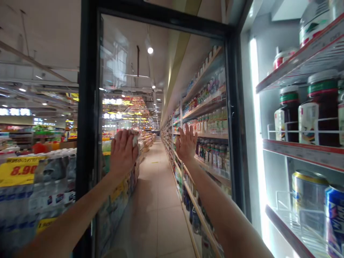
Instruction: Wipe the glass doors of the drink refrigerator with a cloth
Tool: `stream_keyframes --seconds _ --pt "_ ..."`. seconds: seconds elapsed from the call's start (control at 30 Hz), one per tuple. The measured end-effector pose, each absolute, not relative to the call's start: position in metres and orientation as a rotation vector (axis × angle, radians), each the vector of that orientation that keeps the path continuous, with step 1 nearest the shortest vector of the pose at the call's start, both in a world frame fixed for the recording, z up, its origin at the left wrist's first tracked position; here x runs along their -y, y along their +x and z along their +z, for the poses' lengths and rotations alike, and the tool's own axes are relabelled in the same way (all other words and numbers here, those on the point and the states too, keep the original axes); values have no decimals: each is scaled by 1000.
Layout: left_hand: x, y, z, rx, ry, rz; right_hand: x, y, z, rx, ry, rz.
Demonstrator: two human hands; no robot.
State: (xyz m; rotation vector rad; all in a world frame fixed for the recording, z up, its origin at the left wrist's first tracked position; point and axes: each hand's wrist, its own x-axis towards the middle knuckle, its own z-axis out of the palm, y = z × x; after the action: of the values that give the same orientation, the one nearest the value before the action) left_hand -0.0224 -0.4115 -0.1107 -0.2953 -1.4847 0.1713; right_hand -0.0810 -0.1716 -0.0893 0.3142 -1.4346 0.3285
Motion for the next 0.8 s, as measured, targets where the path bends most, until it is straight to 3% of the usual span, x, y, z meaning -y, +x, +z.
stream_keyframes --seconds 0.17,0.37,0.57,0.73,0.8 --pt "395 -22 -106 1605 -606 422 172 -80 -89 1441 301 320" --pt "409 -25 -88 1462 -251 56 171 -80 -90 1458 306 323" --pt "389 -23 -113 1553 -825 535 170 -80 -89 1458 304 303" --pt "399 -25 -96 1459 -323 117 170 -79 -89 1450 308 306" --pt "394 -25 -101 1492 -396 166 169 -79 -89 1458 317 309"
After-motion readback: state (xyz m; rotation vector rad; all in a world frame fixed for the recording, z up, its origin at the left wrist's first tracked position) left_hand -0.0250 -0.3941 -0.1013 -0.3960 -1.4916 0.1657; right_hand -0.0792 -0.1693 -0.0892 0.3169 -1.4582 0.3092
